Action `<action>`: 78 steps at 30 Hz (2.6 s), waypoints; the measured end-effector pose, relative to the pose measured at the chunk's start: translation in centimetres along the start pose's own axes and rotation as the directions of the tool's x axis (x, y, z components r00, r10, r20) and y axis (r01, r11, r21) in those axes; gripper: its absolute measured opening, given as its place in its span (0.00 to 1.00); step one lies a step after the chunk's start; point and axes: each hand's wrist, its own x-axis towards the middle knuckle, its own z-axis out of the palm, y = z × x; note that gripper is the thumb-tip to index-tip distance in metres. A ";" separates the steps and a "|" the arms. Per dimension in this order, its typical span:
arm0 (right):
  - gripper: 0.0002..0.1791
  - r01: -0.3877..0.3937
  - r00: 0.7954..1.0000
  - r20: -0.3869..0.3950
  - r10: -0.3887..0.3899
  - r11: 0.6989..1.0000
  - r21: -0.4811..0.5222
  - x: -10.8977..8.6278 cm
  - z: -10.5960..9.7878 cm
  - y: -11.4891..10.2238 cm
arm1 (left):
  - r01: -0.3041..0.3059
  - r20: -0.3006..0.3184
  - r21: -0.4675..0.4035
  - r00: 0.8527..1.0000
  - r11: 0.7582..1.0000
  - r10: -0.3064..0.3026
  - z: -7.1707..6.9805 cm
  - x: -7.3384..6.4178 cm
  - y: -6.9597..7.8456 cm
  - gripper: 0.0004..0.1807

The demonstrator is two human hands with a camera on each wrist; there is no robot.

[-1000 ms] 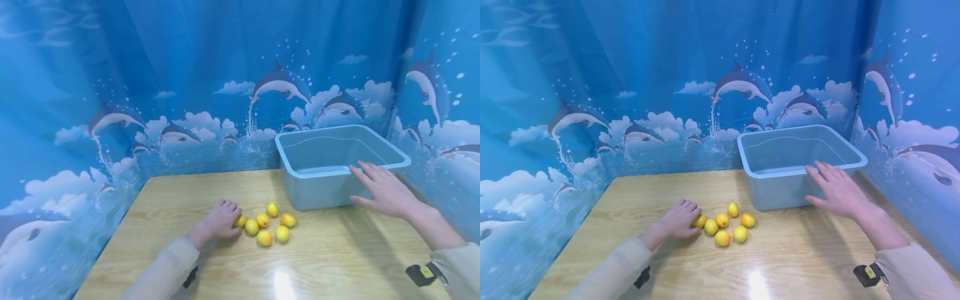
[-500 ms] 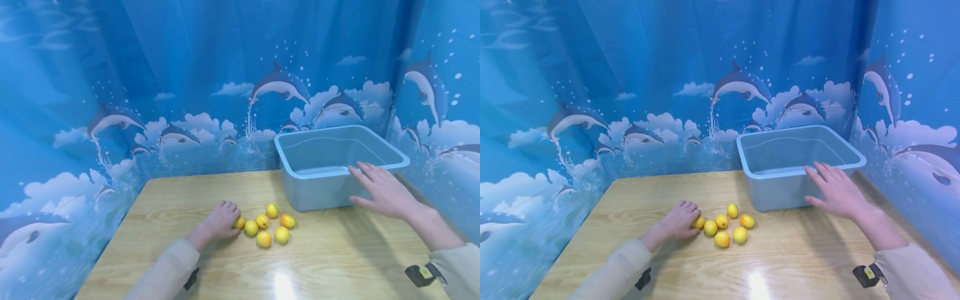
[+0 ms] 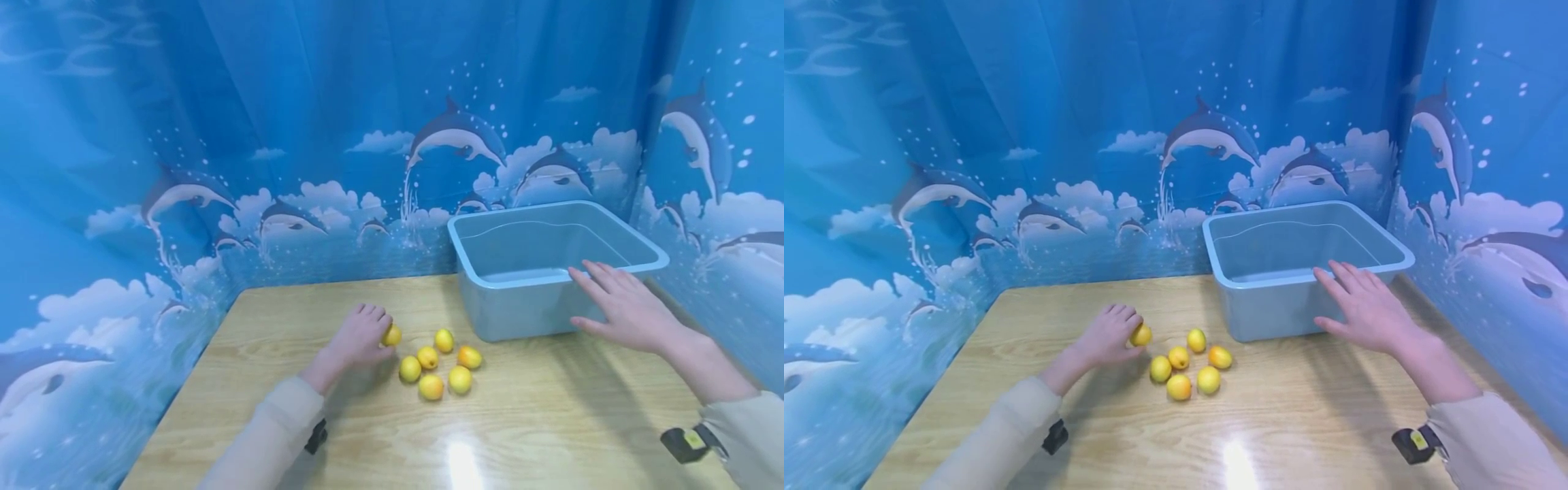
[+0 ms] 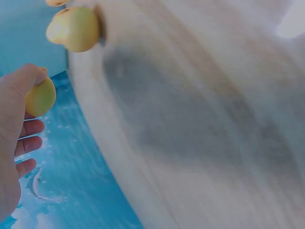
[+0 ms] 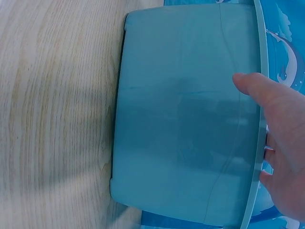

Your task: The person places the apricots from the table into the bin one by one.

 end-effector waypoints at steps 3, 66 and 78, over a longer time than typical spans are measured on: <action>0.46 0.002 1.000 -0.005 -0.002 1.000 0.002 0.0 0.0 0.0 | 0.002 -0.024 0.004 1.000 1.000 -0.002 -0.7 0.6 -0.2 0.20; 0.45 0.009 1.000 -0.019 -0.009 1.000 -0.006 0.1 0.1 0.1 | -0.014 -0.045 0.090 0.999 0.996 0.018 -10.1 17.7 6.2 0.26; 0.45 0.000 1.000 0.003 0.000 1.000 -0.007 0.2 -0.1 0.0 | 0.013 -0.031 0.035 0.999 0.999 -0.012 -9.3 15.8 4.8 0.32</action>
